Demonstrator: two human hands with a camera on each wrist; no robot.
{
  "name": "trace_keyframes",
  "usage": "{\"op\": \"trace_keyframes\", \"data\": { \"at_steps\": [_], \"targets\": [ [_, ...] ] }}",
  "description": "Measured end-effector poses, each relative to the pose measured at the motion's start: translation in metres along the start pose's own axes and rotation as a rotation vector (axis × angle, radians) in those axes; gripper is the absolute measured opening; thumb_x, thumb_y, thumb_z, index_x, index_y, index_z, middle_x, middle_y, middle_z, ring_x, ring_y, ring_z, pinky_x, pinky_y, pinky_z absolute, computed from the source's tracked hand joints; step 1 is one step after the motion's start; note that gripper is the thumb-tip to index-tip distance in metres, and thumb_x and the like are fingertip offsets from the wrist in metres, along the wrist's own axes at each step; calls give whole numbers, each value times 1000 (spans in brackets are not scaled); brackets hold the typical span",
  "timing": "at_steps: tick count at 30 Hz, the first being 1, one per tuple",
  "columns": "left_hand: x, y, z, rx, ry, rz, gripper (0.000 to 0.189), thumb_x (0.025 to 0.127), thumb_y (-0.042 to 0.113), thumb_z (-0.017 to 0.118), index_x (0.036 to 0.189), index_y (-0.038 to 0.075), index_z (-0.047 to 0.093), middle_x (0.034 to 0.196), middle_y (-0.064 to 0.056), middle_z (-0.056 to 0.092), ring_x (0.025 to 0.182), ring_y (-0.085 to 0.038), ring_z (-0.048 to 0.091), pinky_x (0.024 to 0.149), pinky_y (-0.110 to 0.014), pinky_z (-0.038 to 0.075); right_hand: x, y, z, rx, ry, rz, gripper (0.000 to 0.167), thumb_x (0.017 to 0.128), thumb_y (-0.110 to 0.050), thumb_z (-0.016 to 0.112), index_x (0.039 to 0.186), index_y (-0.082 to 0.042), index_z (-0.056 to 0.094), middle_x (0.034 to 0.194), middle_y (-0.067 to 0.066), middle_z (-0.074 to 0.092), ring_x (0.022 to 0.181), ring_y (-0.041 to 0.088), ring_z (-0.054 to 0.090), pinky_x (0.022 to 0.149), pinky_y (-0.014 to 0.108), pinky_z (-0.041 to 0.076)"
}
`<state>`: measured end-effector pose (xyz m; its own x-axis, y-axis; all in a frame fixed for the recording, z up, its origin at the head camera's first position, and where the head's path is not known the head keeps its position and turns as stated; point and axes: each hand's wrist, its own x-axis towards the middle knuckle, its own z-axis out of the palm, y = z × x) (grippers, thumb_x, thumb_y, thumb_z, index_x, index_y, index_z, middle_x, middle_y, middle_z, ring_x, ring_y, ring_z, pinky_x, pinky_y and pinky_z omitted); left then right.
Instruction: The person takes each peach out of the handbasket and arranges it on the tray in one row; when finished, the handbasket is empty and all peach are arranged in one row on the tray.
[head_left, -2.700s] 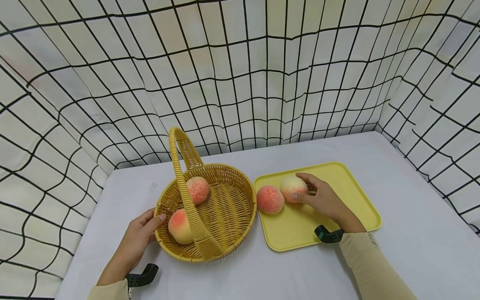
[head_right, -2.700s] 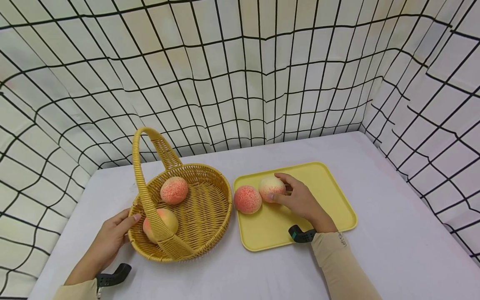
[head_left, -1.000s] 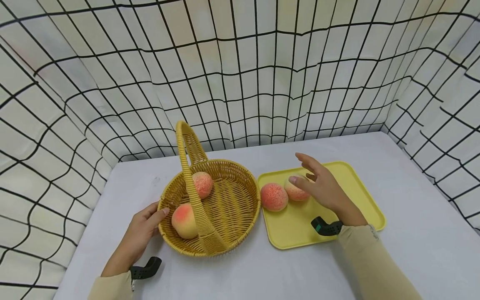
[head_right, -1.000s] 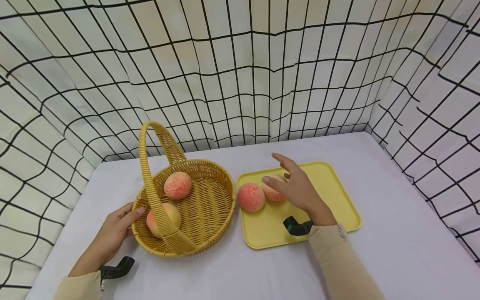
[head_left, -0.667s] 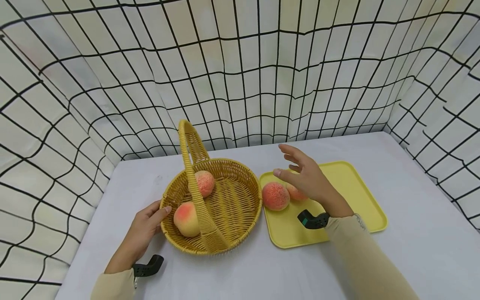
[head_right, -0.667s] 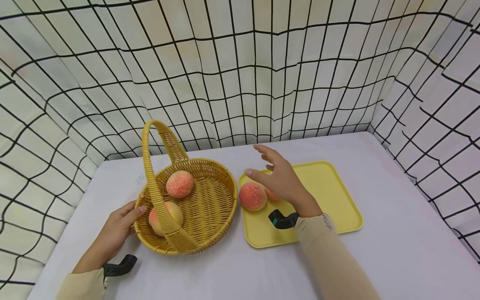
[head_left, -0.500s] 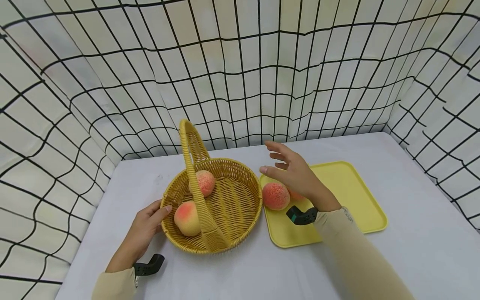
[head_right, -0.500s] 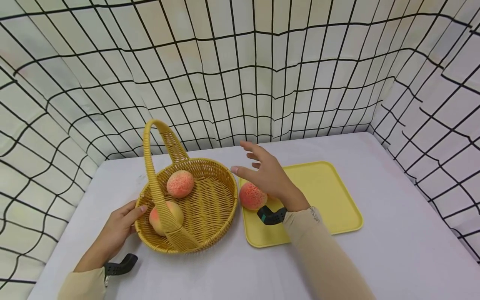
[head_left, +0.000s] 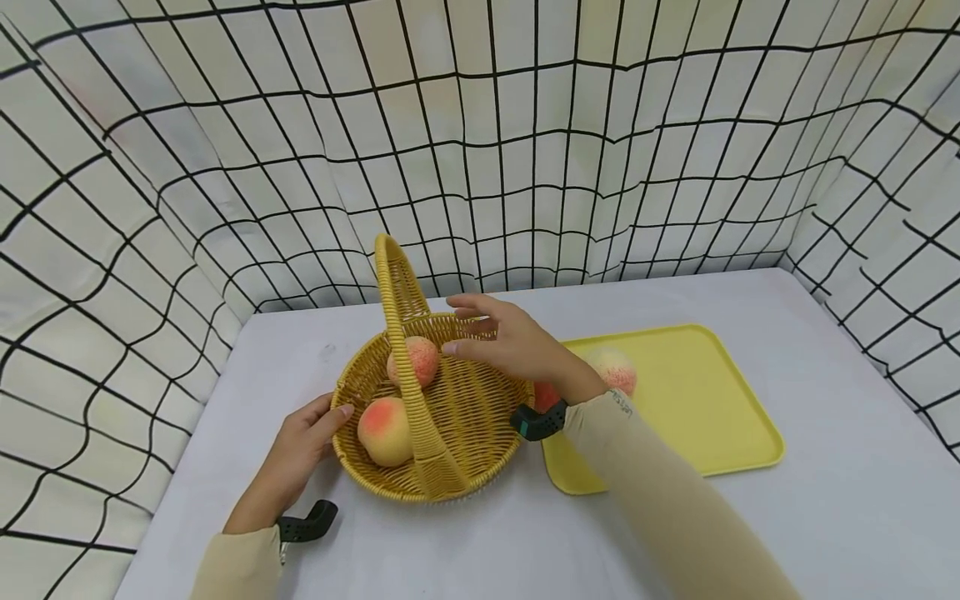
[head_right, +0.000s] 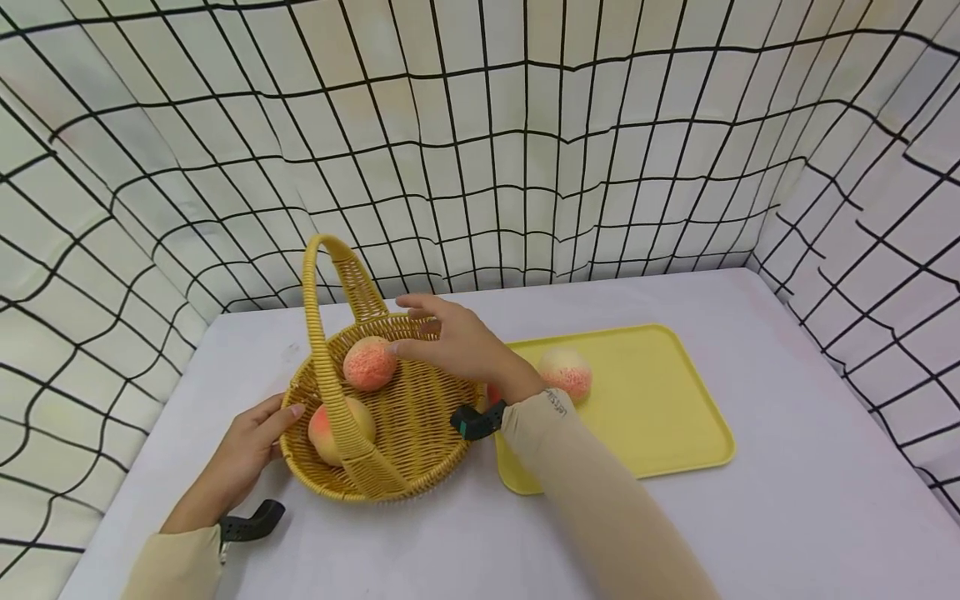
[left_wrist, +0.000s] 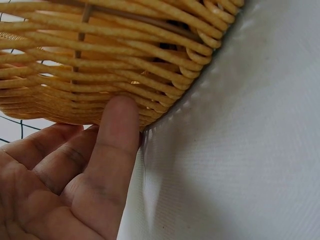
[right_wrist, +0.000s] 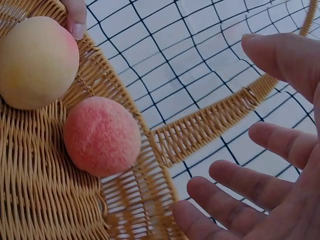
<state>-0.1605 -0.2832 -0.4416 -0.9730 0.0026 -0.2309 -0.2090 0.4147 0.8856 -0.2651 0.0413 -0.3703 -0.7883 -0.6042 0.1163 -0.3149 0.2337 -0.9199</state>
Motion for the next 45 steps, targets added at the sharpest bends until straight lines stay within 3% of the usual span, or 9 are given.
{"op": "trace_keyframes", "data": {
  "at_steps": [13, 20, 28, 36, 45],
  "targets": [
    [0, 1, 1, -4, 4, -10, 62, 111, 42, 48, 158, 2, 40, 153, -21, 51, 118, -10, 62, 92, -23, 54, 39, 4, 28, 39, -129, 58, 55, 101, -29, 72, 151, -14, 55, 151, 10, 56, 132, 27, 60, 100, 34, 54],
    [-1, 0, 2, -11, 12, 1, 61, 111, 42, 48, 157, 2, 43, 151, -20, 52, 112, -5, 62, 89, -19, 53, 54, 4, 37, -71, -159, 108, 49, 101, -22, 69, 149, -18, 58, 145, 4, 61, 119, 17, 60, 94, 31, 51],
    [-1, -1, 2, -24, 7, -7, 61, 111, 42, 48, 157, 3, 42, 153, -19, 52, 112, 0, 60, 91, -18, 52, 63, 8, 44, -135, -170, 153, 50, 97, -15, 71, 146, -19, 63, 149, 4, 59, 115, 16, 55, 89, 29, 48],
    [-1, 0, 1, -27, 17, 1, 58, 112, 40, 48, 155, 2, 44, 150, -19, 54, 110, 0, 61, 89, -17, 52, 67, 14, 48, -127, -210, 175, 68, 74, -3, 78, 138, -24, 70, 124, 0, 66, 96, 17, 60, 77, 29, 54],
    [-1, 0, 2, -22, 19, -3, 58, 112, 40, 48, 155, 2, 44, 149, -20, 54, 109, -1, 61, 88, -17, 52, 69, 16, 54, -169, -270, 195, 72, 78, 2, 79, 145, -22, 64, 114, 0, 68, 93, 17, 60, 78, 28, 53]
  ]
}}
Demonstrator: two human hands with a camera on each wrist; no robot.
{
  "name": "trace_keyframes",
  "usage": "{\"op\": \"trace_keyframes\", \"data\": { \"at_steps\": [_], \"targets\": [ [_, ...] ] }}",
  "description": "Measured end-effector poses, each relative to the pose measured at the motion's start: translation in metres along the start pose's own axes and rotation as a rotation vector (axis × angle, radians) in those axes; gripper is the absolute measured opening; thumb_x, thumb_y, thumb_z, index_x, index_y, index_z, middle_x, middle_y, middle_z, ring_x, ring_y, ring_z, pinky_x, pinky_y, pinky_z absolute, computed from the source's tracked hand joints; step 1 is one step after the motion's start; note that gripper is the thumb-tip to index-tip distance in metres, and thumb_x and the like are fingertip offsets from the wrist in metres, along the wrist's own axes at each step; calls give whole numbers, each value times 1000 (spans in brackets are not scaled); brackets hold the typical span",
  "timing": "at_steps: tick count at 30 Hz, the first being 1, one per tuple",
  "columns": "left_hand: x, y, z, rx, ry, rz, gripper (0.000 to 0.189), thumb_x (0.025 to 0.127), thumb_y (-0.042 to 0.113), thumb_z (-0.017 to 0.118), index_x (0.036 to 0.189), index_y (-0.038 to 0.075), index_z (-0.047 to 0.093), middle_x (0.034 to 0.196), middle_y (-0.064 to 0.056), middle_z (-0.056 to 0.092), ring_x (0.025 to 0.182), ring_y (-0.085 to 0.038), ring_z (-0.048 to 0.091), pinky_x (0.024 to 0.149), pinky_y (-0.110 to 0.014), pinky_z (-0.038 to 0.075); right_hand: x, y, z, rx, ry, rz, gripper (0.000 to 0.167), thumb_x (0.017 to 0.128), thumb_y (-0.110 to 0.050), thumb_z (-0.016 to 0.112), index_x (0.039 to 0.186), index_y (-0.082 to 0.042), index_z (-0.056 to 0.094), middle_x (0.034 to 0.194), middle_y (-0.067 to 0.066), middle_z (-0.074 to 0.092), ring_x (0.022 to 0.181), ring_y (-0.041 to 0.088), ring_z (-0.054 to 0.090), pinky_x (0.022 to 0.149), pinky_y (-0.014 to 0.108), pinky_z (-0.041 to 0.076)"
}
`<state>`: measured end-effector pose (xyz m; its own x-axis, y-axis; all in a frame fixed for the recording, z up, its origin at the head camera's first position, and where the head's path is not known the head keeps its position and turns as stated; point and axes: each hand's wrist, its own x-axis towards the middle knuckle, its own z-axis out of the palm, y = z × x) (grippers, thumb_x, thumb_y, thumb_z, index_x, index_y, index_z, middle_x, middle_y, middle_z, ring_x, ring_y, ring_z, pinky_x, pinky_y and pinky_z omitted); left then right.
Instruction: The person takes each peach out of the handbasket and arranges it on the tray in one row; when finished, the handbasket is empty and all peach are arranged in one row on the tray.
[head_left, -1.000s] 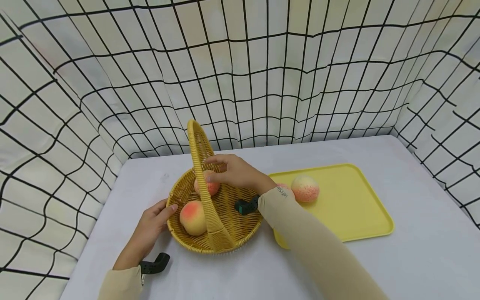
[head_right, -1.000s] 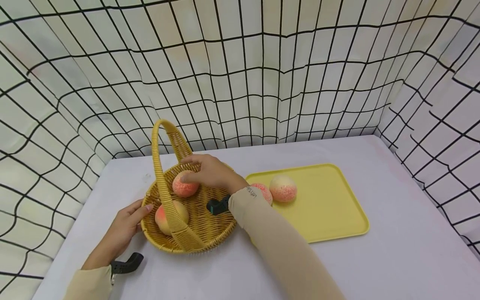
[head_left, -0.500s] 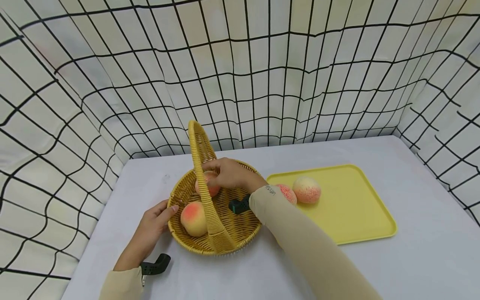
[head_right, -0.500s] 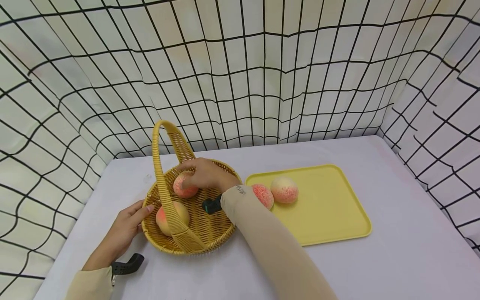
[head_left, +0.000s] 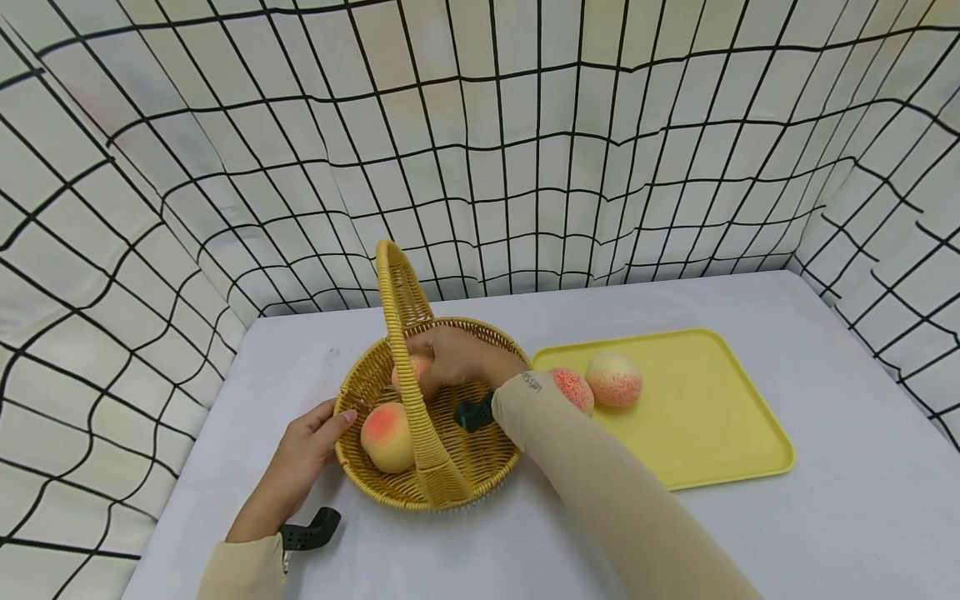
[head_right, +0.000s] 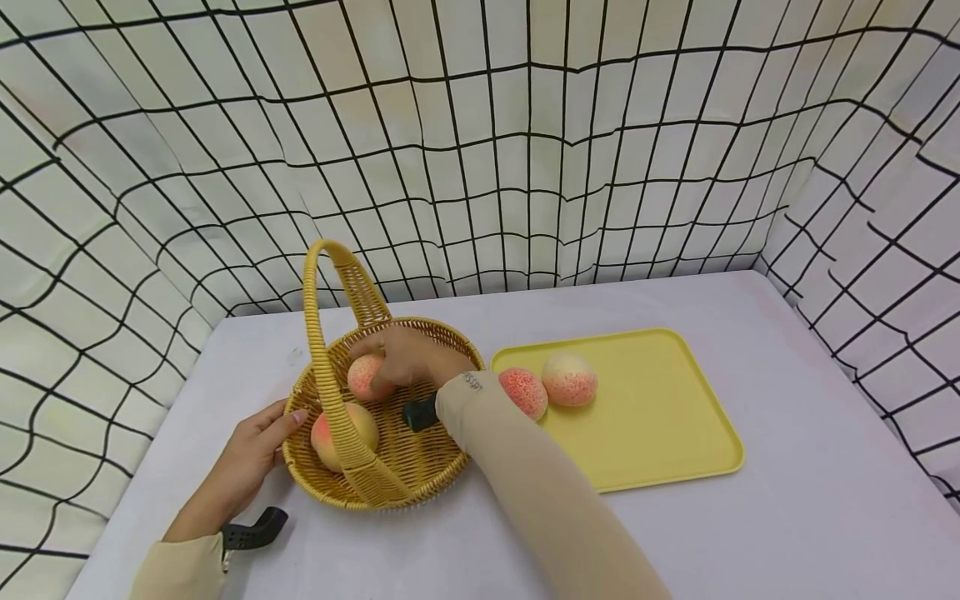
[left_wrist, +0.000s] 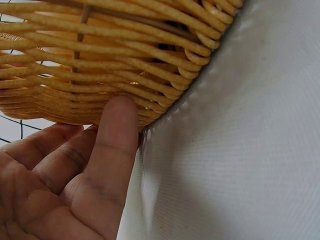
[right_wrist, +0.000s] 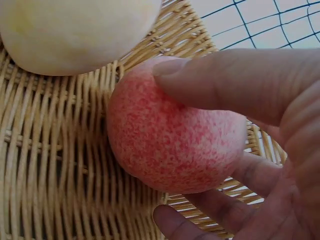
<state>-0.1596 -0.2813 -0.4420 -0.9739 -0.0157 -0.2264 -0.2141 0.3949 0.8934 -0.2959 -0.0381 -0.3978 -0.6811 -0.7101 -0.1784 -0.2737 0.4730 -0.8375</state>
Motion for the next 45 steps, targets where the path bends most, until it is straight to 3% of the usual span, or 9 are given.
{"op": "trace_keyframes", "data": {
  "at_steps": [9, 16, 21, 27, 30, 36, 45],
  "targets": [
    [0, 1, 0, 5, -7, -5, 59, 111, 41, 48, 156, 3, 43, 151, -20, 53, 110, -2, 61, 89, -18, 53, 0, 5, 1, -31, 33, 16, 62, 84, -9, 79, 143, -23, 64, 112, 0, 67, 91, 16, 63, 76, 29, 55],
    [0, 2, 0, 13, -6, 5, 59, 111, 40, 48, 156, 2, 42, 151, -21, 53, 111, -3, 61, 89, -19, 53, 1, 6, 1, -97, 70, 25, 46, 98, -31, 72, 142, -22, 65, 129, -1, 66, 110, 16, 57, 93, 33, 50],
    [-1, 2, -1, 13, -6, 6, 59, 112, 40, 47, 156, 2, 43, 151, -20, 53, 110, -3, 61, 89, -19, 53, 1, 5, 2, -83, 101, 27, 43, 97, -28, 68, 140, -23, 67, 130, 0, 66, 110, 16, 57, 93, 33, 51],
    [0, 2, -1, 19, -6, 6, 59, 112, 41, 47, 157, 2, 42, 152, -20, 52, 112, -3, 60, 90, -19, 52, 1, 5, 1, -95, 78, -6, 41, 104, -26, 58, 145, -22, 63, 143, 3, 63, 122, 18, 57, 101, 37, 49],
    [0, 2, -1, 21, -7, 5, 60, 112, 41, 47, 157, 3, 42, 152, -20, 52, 114, -5, 60, 91, -19, 52, 1, 5, 1, -119, 84, -5, 43, 101, -24, 64, 144, -23, 64, 142, 2, 63, 122, 17, 57, 100, 36, 49],
    [0, 2, 0, 22, -6, 3, 60, 111, 41, 47, 157, 3, 42, 153, -19, 52, 118, -8, 59, 94, -22, 52, 5, 4, 3, -159, 102, -7, 58, 82, -13, 86, 137, -22, 67, 119, -1, 68, 99, 17, 61, 83, 30, 53],
    [0, 0, 0, 24, -2, 11, 59, 111, 41, 47, 157, 3, 42, 153, -19, 51, 124, -15, 58, 92, -21, 53, 4, 7, 3, -150, 98, 3, 63, 85, -26, 86, 144, -23, 63, 120, 0, 66, 98, 16, 64, 81, 28, 55]
  ]
}}
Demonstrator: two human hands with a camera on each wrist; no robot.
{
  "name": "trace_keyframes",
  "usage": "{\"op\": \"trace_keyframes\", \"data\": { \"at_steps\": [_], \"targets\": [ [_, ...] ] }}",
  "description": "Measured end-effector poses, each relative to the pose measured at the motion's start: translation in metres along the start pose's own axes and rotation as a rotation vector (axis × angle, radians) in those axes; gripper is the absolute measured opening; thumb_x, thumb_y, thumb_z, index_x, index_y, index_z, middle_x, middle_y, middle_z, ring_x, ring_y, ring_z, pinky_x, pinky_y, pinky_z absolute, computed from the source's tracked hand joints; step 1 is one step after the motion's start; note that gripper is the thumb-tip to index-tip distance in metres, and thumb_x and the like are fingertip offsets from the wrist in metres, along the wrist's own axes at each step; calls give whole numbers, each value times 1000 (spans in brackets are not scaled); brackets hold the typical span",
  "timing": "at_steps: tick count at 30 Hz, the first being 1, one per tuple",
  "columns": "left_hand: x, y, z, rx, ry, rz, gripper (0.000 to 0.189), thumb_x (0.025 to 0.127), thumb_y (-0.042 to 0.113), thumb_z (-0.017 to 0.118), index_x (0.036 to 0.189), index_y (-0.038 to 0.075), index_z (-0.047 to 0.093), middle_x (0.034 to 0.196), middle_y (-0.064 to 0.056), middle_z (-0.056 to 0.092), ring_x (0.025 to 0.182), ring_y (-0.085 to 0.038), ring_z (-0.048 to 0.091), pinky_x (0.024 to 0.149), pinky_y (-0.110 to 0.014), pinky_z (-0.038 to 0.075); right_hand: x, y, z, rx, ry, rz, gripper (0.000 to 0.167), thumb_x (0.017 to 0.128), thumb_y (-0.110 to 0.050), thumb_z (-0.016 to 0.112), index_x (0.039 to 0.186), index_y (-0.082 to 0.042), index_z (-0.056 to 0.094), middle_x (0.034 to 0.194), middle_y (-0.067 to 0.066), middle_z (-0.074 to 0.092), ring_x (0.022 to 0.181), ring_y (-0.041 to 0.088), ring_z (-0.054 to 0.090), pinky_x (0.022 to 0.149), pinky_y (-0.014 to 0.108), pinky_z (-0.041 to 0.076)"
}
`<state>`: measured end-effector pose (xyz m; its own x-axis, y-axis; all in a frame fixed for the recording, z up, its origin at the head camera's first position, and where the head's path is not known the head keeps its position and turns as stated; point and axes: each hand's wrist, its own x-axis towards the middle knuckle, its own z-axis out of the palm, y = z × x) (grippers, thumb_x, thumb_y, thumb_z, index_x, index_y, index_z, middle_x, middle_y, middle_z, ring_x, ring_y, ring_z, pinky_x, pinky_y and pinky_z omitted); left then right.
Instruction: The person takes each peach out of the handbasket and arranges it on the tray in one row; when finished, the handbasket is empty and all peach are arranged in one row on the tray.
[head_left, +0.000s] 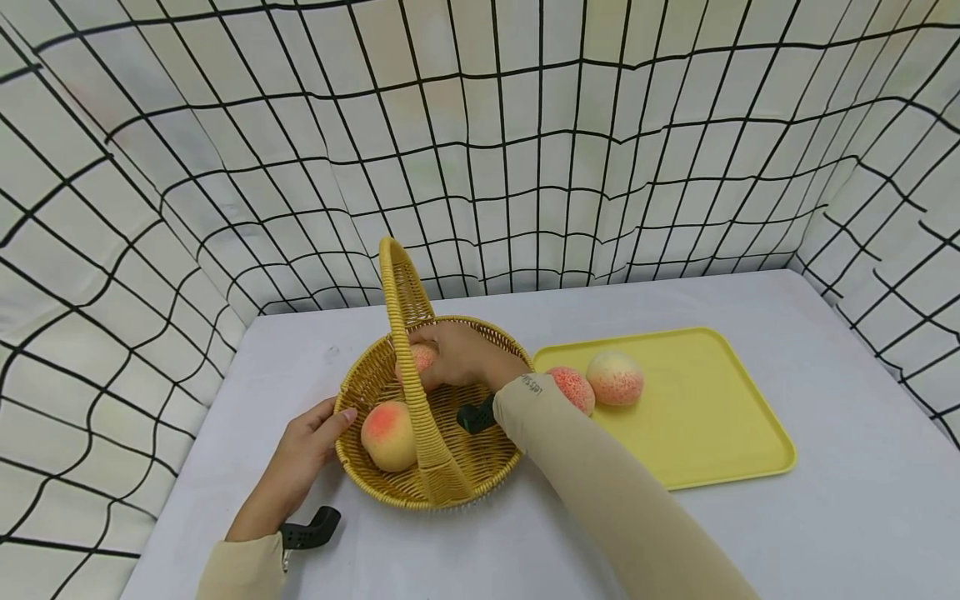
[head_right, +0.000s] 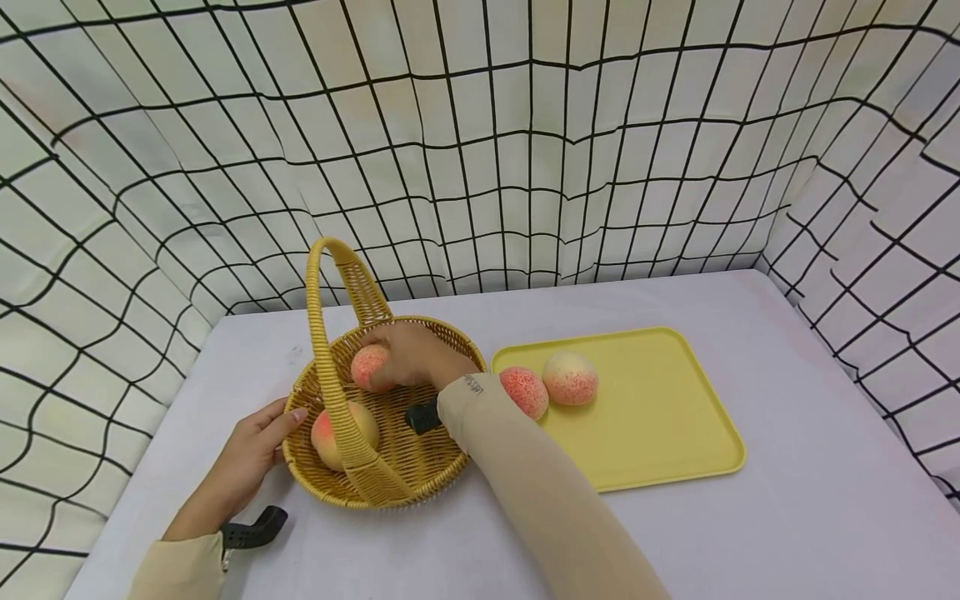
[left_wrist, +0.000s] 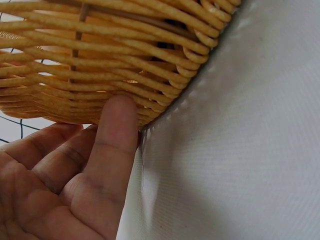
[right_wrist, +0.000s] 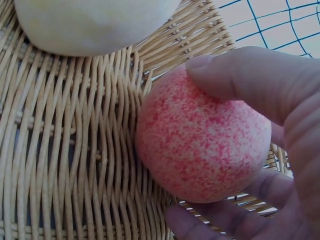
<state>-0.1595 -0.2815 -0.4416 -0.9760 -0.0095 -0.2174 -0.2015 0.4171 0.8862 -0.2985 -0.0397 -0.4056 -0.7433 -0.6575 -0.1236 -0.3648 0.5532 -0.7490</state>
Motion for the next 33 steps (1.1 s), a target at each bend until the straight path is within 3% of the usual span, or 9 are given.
{"op": "trace_keyframes", "data": {
  "at_steps": [8, 20, 33],
  "targets": [
    [1, 0, 0, -5, 2, 4, 58, 112, 40, 47, 156, 3, 43, 153, -19, 52, 123, -14, 58, 91, -20, 53, -4, 2, -2, 73, -11, 21, 62, 82, -20, 85, 140, -27, 66, 117, -3, 66, 95, 16, 64, 79, 30, 56],
    [1, 1, 1, 4, -2, -9, 60, 111, 42, 47, 157, 4, 43, 154, -19, 51, 129, -22, 55, 91, -21, 53, -8, 4, -3, 32, 1, 20, 45, 90, -30, 80, 132, -22, 68, 118, -4, 68, 100, 14, 62, 84, 29, 53],
    [0, 0, 1, 11, -4, -19, 60, 112, 42, 46, 158, 3, 41, 156, -19, 49, 132, -23, 54, 92, -20, 52, -22, 10, -15, 154, 54, 4, 40, 86, -30, 80, 125, -28, 70, 113, -7, 69, 98, 13, 65, 83, 31, 55]
  ]
}}
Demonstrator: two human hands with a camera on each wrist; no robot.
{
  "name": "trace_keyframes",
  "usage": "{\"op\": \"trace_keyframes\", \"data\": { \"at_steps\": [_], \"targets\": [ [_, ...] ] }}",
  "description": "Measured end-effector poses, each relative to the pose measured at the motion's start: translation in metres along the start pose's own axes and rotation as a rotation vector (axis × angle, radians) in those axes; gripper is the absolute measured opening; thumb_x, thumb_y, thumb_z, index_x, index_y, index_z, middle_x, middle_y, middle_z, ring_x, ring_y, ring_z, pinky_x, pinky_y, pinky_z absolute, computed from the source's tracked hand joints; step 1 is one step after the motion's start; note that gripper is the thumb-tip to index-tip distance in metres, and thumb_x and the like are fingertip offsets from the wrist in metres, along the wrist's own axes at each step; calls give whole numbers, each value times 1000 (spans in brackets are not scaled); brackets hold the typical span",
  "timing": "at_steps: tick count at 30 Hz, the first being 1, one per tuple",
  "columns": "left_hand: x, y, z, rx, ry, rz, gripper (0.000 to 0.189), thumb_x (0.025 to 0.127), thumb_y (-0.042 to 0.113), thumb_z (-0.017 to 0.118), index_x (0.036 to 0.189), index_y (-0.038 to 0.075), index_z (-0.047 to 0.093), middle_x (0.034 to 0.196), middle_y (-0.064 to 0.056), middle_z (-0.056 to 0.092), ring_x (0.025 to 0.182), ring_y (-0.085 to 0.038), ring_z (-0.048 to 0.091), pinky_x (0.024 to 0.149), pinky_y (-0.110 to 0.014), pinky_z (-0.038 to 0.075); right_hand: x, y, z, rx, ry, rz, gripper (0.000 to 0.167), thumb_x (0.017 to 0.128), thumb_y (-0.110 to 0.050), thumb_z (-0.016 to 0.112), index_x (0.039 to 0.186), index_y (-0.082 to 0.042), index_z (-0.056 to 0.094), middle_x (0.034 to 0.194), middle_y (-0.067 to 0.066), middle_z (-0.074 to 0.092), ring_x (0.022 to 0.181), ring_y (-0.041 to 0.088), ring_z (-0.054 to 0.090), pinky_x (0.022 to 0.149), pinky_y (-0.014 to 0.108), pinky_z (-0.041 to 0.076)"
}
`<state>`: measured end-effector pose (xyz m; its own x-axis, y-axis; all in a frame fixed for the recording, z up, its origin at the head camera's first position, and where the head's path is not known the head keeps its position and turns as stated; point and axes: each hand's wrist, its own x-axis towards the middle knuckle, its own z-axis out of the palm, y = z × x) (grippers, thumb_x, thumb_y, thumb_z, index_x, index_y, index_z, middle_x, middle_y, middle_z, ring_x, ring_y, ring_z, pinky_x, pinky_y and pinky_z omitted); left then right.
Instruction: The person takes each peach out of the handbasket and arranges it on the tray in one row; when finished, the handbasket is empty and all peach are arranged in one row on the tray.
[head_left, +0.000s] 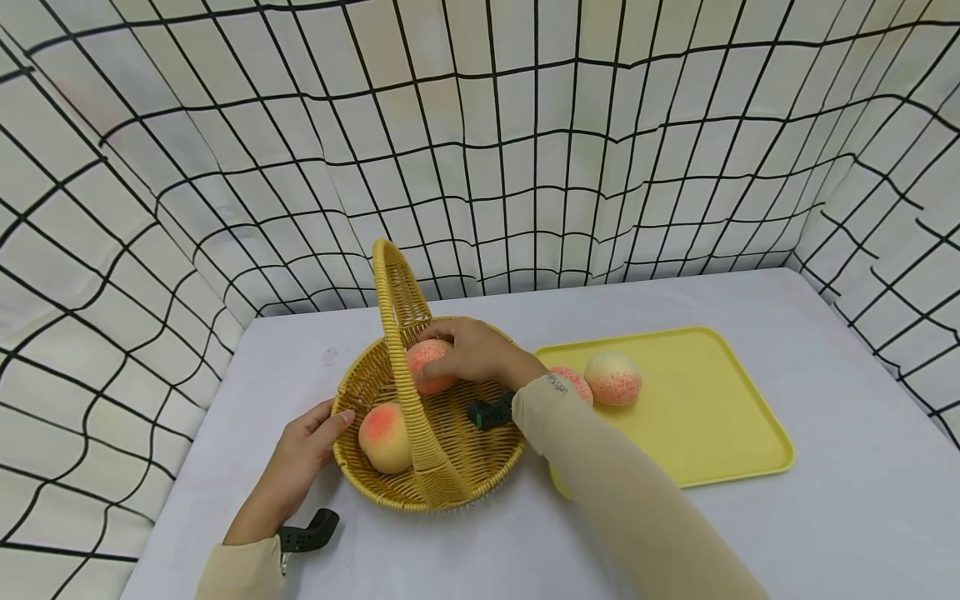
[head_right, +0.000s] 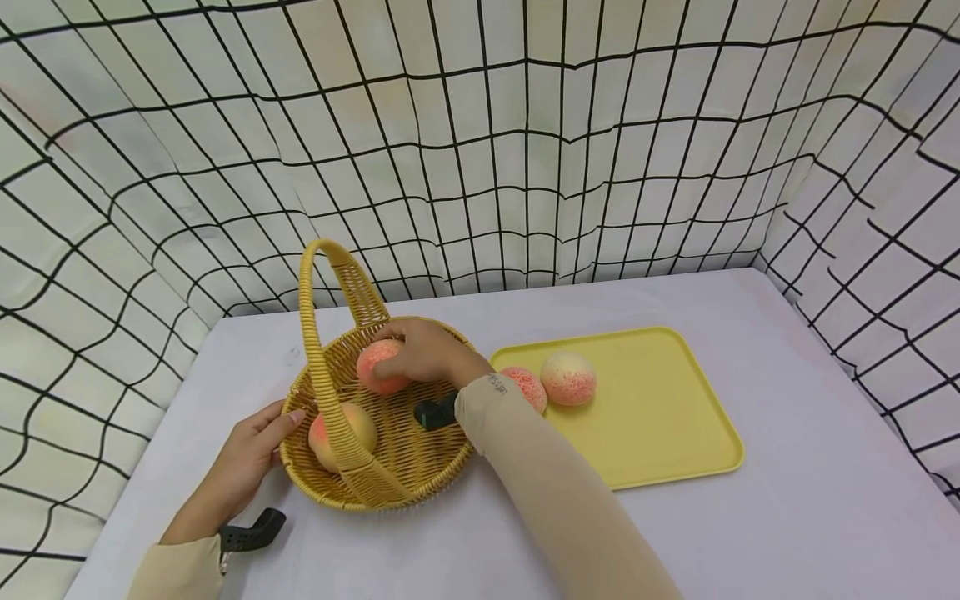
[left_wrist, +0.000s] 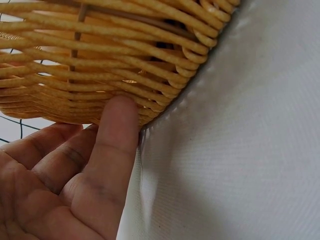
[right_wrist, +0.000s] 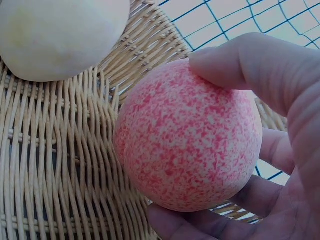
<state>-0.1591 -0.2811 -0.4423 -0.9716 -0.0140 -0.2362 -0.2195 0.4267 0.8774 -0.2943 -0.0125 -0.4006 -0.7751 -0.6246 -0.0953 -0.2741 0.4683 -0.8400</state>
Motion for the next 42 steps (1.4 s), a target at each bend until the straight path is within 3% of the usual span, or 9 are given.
{"op": "trace_keyframes", "data": {
  "at_steps": [12, 25, 42],
  "targets": [
    [0, 1, 0, -17, -2, -13, 61, 112, 42, 47, 158, 2, 41, 155, -20, 49, 123, -12, 58, 90, -19, 53, -23, -5, -18, 109, 49, -25, 55, 90, -31, 79, 141, -18, 64, 123, -1, 68, 102, 16, 67, 86, 32, 57],
    [-1, 1, 0, -33, 0, 6, 60, 111, 41, 47, 157, 2, 42, 154, -20, 50, 111, 1, 59, 88, -17, 52, -49, -6, -39, 135, 112, -32, 45, 88, -28, 76, 132, -24, 68, 120, -2, 69, 99, 20, 66, 81, 34, 56],
    [0, -1, 0, -21, 9, 8, 62, 111, 43, 48, 157, 3, 42, 154, -20, 51, 114, -2, 59, 89, -15, 50, -91, 8, -70, 190, 194, -47, 55, 91, -26, 79, 143, -18, 61, 125, 3, 67, 101, 27, 66, 84, 46, 57]
  ]
}}
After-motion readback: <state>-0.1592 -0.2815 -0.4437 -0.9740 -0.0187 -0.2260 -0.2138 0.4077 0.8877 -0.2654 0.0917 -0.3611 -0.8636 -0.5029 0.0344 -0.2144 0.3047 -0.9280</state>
